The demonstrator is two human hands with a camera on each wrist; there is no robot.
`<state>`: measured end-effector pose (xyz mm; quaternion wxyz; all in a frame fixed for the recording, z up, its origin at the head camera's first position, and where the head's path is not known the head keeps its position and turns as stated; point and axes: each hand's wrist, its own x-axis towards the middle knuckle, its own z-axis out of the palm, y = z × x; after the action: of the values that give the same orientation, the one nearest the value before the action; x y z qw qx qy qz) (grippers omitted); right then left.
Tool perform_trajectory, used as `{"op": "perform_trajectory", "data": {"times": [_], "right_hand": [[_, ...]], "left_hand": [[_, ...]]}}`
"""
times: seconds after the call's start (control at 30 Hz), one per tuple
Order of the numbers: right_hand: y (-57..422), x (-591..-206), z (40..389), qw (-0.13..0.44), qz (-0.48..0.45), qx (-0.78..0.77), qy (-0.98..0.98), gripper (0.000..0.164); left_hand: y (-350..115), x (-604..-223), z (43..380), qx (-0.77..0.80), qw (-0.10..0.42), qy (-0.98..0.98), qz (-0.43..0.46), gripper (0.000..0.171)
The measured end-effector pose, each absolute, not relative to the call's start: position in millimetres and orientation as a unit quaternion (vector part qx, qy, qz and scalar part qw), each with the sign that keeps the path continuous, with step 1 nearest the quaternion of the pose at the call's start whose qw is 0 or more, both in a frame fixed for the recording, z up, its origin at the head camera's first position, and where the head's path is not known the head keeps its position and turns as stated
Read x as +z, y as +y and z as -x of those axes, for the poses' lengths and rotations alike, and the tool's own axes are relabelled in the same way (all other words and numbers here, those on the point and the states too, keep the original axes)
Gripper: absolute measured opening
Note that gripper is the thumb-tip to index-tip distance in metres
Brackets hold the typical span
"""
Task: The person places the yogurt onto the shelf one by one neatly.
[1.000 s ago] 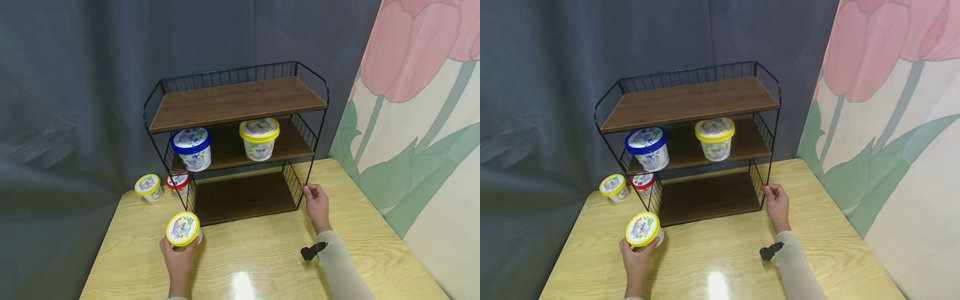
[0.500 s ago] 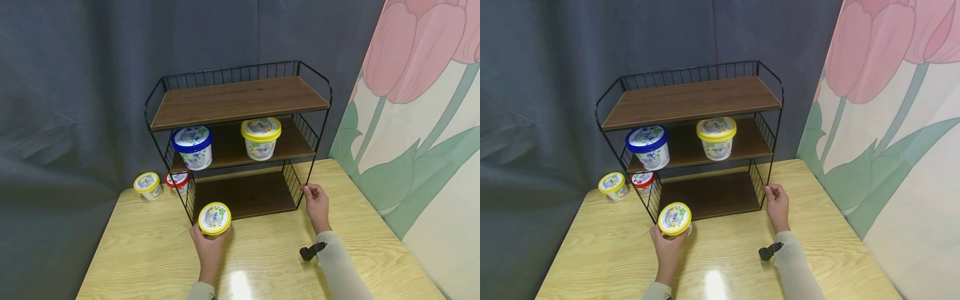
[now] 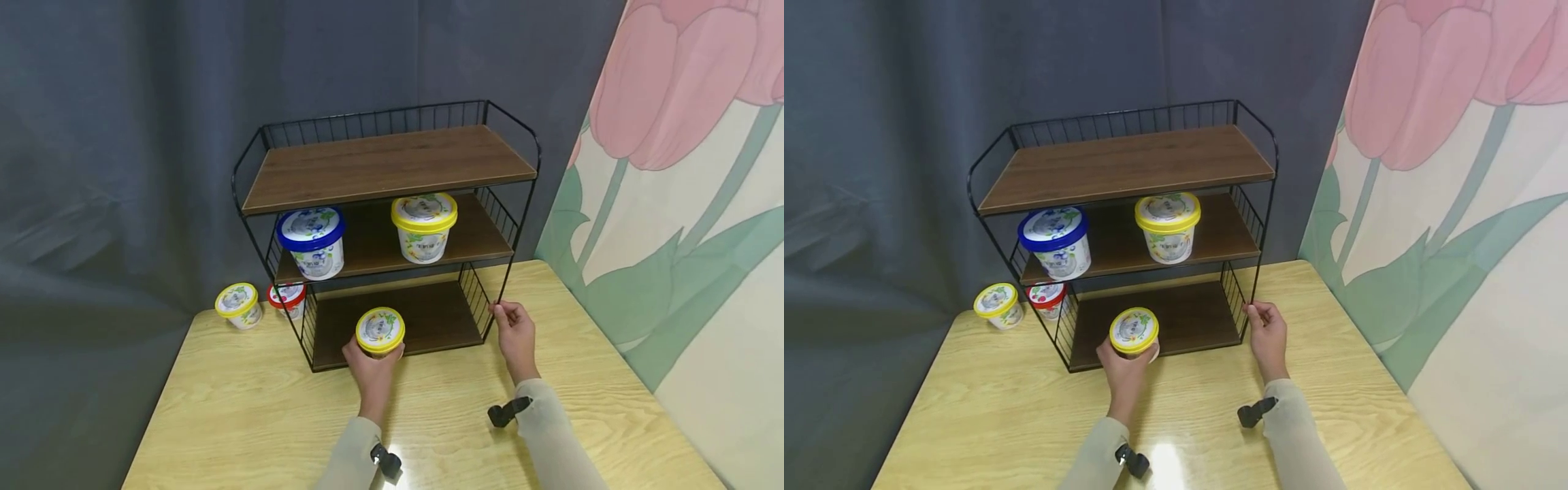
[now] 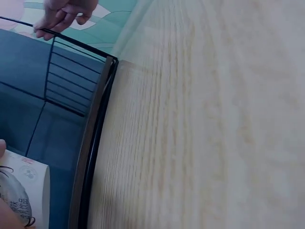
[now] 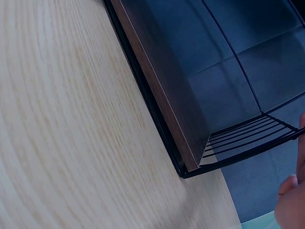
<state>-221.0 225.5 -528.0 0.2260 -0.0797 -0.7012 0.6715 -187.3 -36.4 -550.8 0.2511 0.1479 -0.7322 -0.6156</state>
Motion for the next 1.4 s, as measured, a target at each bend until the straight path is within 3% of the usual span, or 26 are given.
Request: {"op": "perform_trajectory", "data": {"times": [0.33,0.67,0.83,1.4], "right_hand": [[226,-526,219,0.223,0.085,0.673,-0.7,0.026],[231,-527,215,0.224,0.088,0.671,-0.702,0.024],[227,-526,216,0.227,0.077,0.683,-0.69,0.025],[226,-520,217,0.226,0.06,0.687,-0.688,0.023]], "left_hand": [[-2,-546,209,-0.56,0.193,-0.783,-0.19,0.092],[36,-557,227,-0.544,0.171,-0.8,-0.185,0.092],[40,-556,234,-0.54,0.177,-0.806,-0.169,0.09],[41,-554,257,-0.54,0.073,-0.832,-0.104,0.097]]}}
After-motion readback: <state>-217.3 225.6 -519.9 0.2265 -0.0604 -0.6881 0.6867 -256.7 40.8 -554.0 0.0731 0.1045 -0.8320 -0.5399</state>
